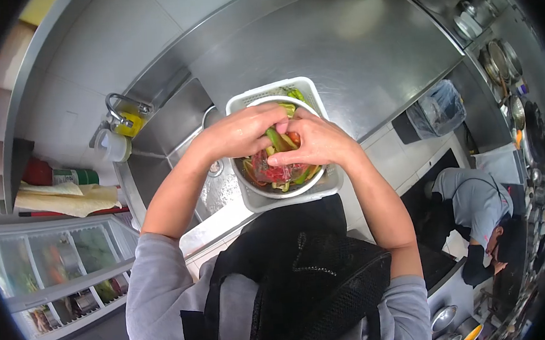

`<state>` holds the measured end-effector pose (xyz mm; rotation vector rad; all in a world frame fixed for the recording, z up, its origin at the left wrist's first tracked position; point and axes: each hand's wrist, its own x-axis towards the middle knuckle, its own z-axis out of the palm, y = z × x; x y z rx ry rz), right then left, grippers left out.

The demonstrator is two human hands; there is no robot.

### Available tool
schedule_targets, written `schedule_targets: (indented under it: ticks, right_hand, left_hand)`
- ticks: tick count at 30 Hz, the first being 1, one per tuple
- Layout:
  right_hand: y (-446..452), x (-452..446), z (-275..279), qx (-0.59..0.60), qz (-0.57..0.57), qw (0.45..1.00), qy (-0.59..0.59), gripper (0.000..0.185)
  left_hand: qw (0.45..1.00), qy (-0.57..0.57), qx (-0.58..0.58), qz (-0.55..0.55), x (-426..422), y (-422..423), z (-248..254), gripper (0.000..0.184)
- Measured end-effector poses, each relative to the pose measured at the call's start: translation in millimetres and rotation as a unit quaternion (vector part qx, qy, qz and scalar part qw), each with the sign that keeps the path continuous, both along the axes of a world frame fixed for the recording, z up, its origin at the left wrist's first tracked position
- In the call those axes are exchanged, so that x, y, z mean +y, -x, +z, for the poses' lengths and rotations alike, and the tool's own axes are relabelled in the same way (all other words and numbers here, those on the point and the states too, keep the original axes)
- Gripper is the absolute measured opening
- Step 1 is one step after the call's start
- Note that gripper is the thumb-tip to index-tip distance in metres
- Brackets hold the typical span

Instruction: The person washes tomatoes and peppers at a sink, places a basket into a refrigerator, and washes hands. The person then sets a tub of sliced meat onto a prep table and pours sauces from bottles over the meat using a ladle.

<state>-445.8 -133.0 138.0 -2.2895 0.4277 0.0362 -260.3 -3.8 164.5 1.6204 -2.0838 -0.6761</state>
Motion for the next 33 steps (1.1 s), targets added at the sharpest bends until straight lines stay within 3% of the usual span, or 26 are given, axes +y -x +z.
schedule_targets:
  ticks: [2,3,4,6,7,8,10,11,12,13,17,21,27,29,31,33]
  right_hand:
    - [-7.4,-6.6,-33.4,-0.085,0.078,0.990,-0.084,0.057]
    - [-7.7,-8.1,-40.2,-0.087,0.093,0.990,-0.067,0.044]
    - [-7.7,-7.2,-50.5,-0.085,0.097,0.989,-0.069,0.044]
    - [-3.8,-3.4,-70.4,-0.101,0.016,0.960,-0.262,0.042]
    - [0.3,-1.8,-74.0,-0.107,-0.010,0.941,-0.320,0.045]
    - [2.9,-4.7,-82.1,-0.107,-0.010,0.941,-0.321,0.045]
    - [8.5,-7.9,-100.0,-0.099,-0.044,0.924,-0.367,0.052]
    - [11.9,-5.5,-95.5,-0.101,-0.069,0.920,-0.373,0.049]
    - [15.0,-7.0,-99.5,-0.100,-0.071,0.919,-0.376,0.049]
    - [18.9,-10.1,-104.4,-0.084,-0.082,0.914,-0.390,0.047]
    - [18.2,-6.0,-99.8,-0.090,-0.084,0.905,-0.408,0.046]
    - [21.4,0.4,-103.2,-0.097,-0.085,0.921,-0.368,0.047]
    - [38.1,-5.7,-109.5,-0.118,-0.100,0.921,-0.359,0.042]
    - [47.3,-11.0,-126.4,-0.106,-0.112,0.918,-0.366,0.040]
    - [51.8,-10.3,-142.1,-0.255,-0.087,0.868,-0.417,0.037]
    - [60.8,-5.9,-149.7,-0.261,-0.106,0.846,-0.452,0.037]
  left_hand:
    - [0.999,0.016,0.023,0.044,5.6,2.4,-3.0,0.027]
    - [0.997,0.002,0.035,0.066,11.0,5.6,2.8,0.025]
    - [0.997,0.001,0.036,0.070,18.4,7.6,0.7,0.025]
    - [0.957,-0.019,0.238,0.164,31.5,13.2,-5.6,0.024]
    - [0.915,0.025,0.356,0.189,40.5,10.7,-29.7,0.024]
    - [0.915,0.025,0.355,0.189,52.5,3.7,-47.5,0.024]
    - [0.942,0.032,0.091,0.321,79.5,-11.1,-77.1,0.030]
    - [0.943,0.030,0.090,0.318,88.5,-10.0,-92.9,0.030]
    - [0.960,0.003,-0.100,0.263,100.3,-4.7,-109.0,0.034]
    - [0.937,-0.024,-0.285,0.198,109.9,1.0,-121.7,0.039]
    - [0.922,-0.081,-0.315,0.209,109.2,15.4,-148.9,0.057]
    - [0.908,-0.153,-0.333,0.204,90.2,18.1,-132.2,0.058]
    - [0.912,-0.110,-0.375,0.124,81.1,-8.9,-136.0,0.040]
    - [0.928,-0.115,-0.293,0.201,80.7,-9.3,-103.2,0.026]
    - [0.907,-0.085,-0.335,0.239,80.2,-20.2,-102.1,0.022]
    - [0.872,-0.074,-0.359,0.326,72.9,-16.8,-100.4,0.017]
